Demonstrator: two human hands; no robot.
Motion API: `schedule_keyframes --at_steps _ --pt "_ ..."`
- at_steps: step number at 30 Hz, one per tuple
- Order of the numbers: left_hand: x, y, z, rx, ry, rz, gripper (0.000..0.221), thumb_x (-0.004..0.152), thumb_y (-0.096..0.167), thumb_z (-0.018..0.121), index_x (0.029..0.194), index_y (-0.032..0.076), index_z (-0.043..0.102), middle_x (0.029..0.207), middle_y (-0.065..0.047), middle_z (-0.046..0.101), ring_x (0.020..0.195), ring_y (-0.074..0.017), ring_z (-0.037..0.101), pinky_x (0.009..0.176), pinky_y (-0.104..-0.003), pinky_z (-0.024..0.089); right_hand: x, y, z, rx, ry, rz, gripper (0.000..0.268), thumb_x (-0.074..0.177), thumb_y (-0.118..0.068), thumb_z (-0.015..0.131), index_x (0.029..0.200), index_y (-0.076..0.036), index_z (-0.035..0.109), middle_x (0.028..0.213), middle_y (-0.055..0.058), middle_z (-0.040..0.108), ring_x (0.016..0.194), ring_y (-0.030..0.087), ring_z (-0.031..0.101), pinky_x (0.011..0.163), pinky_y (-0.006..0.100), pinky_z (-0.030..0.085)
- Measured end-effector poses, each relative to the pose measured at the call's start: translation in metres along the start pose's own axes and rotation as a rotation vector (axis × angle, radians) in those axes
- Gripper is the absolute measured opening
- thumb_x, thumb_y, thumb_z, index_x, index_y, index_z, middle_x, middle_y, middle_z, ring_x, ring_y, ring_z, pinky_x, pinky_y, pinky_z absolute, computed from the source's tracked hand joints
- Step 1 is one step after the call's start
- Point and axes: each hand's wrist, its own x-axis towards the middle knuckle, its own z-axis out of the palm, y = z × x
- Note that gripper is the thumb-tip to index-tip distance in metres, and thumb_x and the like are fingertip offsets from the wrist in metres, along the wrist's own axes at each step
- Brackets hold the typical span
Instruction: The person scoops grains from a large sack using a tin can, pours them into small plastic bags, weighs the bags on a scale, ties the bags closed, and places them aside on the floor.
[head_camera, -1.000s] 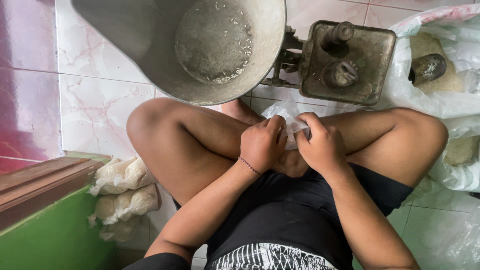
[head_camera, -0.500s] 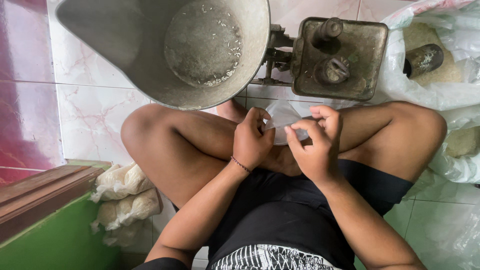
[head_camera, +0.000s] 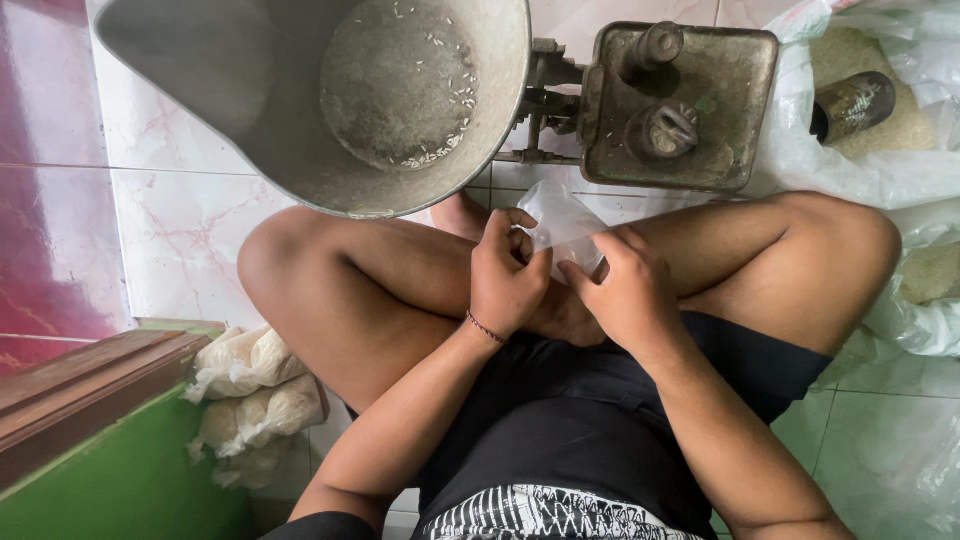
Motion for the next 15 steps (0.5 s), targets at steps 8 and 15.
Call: schedule_keyframes --at_steps 8,15 --pt "-0.006 0.026 -0.011 0.477 -0.211 0.052 0.041 0.071 0.015 0.064 0.109 0.02 0.049 0.059 -0.002 0.05 0.065 -0.0311 0.061 0.065 -0.046 0.051 0.024 -0.032 -0.041 -0.132 -0.374 0.094 0.043 0.067 -0.044 0.082 0.09 -0.01 0.069 0.086 0.011 0.067 0.088 0.033 0.068 0.07 0.046 0.056" --pt "-0.011 0.037 -0.024 0.644 -0.351 0.185 0.046 0.076 0.016 0.062 0.118 0.019 0.045 0.068 -0.008 0.052 0.074 -0.0358 0.063 0.066 -0.05 0.053 0.027 -0.027 -0.056 -0.199 -0.626 0.119 0.047 0.072 -0.045 0.077 0.101 -0.008 0.072 0.083 0.012 0.069 0.089 0.033 0.07 0.072 0.045 0.057"
